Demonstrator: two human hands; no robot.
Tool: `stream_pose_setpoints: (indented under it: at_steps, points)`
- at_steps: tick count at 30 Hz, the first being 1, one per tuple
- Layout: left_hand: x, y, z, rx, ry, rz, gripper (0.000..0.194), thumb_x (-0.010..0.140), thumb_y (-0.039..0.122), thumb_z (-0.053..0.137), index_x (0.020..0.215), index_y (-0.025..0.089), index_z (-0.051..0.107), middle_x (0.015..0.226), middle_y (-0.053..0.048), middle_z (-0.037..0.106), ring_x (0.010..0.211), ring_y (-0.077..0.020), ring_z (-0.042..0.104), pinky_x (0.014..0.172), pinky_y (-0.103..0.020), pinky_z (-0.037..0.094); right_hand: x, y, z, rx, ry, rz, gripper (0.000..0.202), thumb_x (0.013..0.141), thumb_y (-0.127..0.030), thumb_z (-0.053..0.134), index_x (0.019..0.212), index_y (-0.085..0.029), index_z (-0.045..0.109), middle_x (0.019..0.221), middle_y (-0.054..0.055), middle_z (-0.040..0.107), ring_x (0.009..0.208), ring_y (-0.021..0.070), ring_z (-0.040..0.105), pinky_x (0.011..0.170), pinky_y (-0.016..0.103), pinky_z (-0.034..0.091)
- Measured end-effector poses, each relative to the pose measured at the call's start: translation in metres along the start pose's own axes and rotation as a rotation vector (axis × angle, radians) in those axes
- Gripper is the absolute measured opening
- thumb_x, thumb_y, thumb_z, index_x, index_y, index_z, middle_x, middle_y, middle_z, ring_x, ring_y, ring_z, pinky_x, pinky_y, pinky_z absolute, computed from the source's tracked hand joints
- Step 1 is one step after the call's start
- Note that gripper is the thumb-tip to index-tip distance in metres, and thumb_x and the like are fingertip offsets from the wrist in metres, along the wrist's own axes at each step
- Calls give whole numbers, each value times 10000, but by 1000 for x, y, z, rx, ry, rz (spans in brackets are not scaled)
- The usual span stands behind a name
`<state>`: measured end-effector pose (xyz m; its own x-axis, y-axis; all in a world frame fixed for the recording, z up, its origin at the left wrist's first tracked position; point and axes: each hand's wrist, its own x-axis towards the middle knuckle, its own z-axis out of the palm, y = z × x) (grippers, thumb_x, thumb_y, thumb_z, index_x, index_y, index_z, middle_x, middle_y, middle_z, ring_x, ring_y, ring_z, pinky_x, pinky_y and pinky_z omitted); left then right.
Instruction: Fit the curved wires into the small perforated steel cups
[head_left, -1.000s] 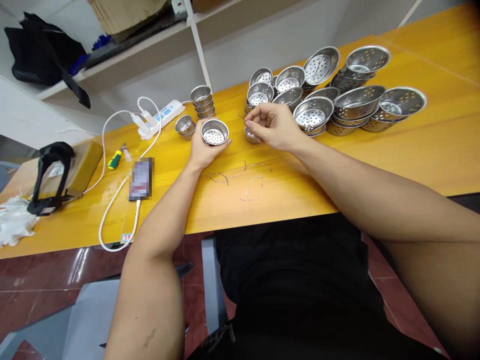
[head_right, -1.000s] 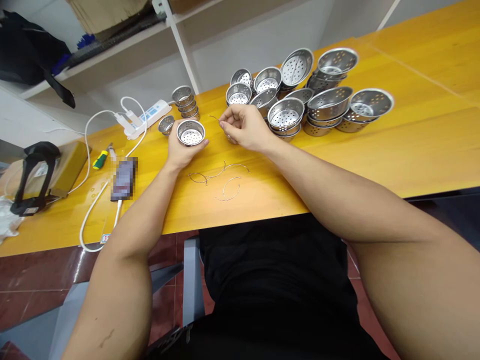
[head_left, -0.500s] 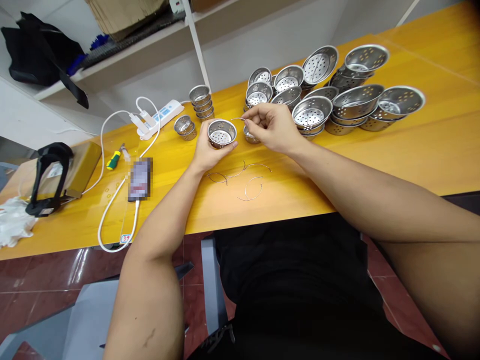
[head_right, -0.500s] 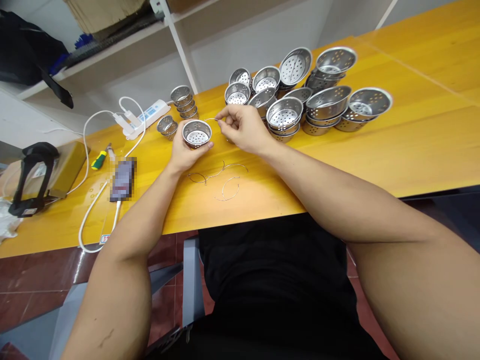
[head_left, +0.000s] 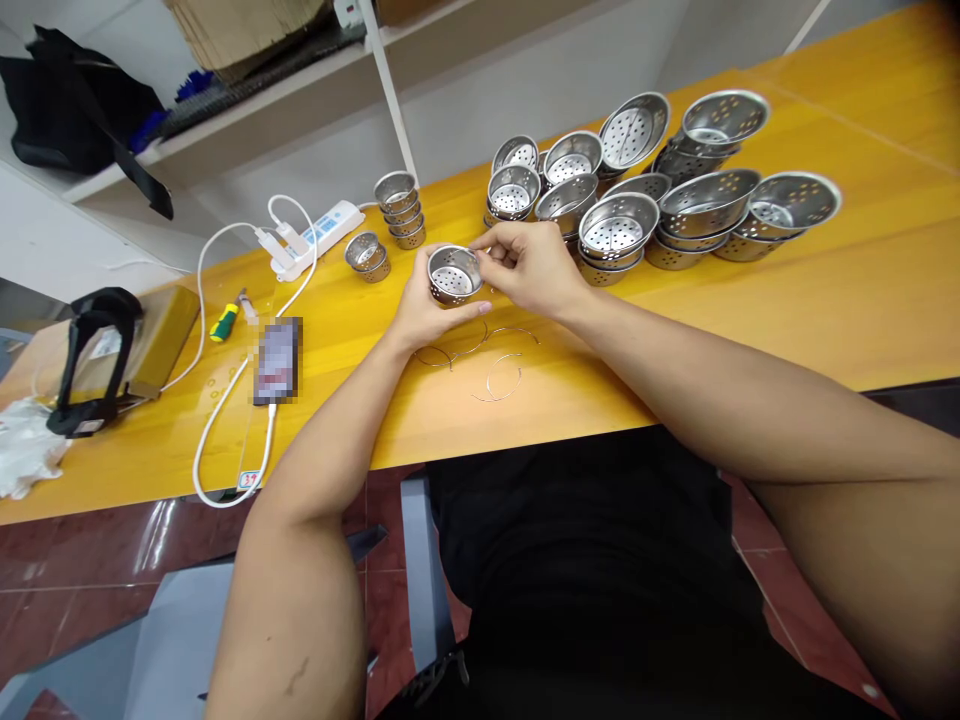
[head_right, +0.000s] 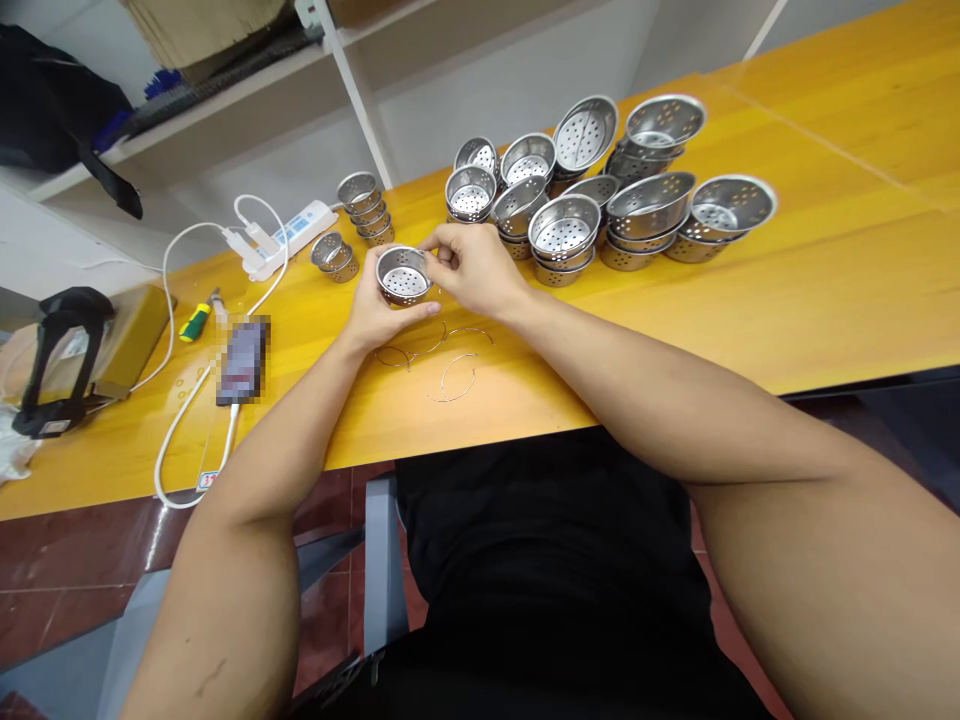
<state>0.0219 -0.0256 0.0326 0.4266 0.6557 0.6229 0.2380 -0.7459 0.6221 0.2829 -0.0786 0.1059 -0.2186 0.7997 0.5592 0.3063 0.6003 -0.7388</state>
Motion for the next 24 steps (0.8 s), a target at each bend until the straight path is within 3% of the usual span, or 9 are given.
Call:
stream_pose_setpoints:
  at_steps: [7,11,14,16,19,24]
  points:
    - [1,15,4,19,20,-57,1228,804,1074,1019,1643,317,536,1552,-104,772,1423,-325,860,1358,-547,681,-1,-3,8,-31,45,36,143,1099,-363,927,1165,-236,919,827,-3,682,783,220,660,846,415,600]
    - [0,21,6,20,57,-86,1171,840,1075,993,1610,296,577,1505,-102,787,1347,-310,873,1313,-538,705,0,-5,14,68,66,23,290,1097,-532,935,1200,-263,906,835,-2,687,766,226,622,805,413,602]
    - [-1,17,4,-14,47,-94,1110,913,1095,909,1620,300,592,1496,-102,801,1316,-297,879,1286,-529,710,3,-9,8,198,-10,8,477,1110,-753,908,1104,-276,891,930,53,785,798,247,652,752,423,595]
    - [-2,12,1,-46,26,-96,1083,938,1099,877,1623,305,604,1497,-99,814,1316,-292,882,1283,-520,706,5,-13,-1,278,-121,8,621,1053,-899,942,1086,-282,885,976,67,826,791,239,651,702,410,568]
    - [-2,9,-3,-91,8,-88,1057,949,1092,874,1610,299,645,1483,-94,835,1303,-279,888,1279,-501,709,7,-17,-11,390,-290,31,765,907,-1015,1035,1073,-289,861,849,25,776,687,194,567,601,373,467]
    - [-2,11,1,-111,-17,-37,1064,926,1042,954,1622,291,666,1513,-99,835,1370,-291,894,1341,-539,717,8,-19,-9,509,-292,63,879,745,-1089,1084,927,-295,752,708,-23,676,571,160,515,528,358,397]
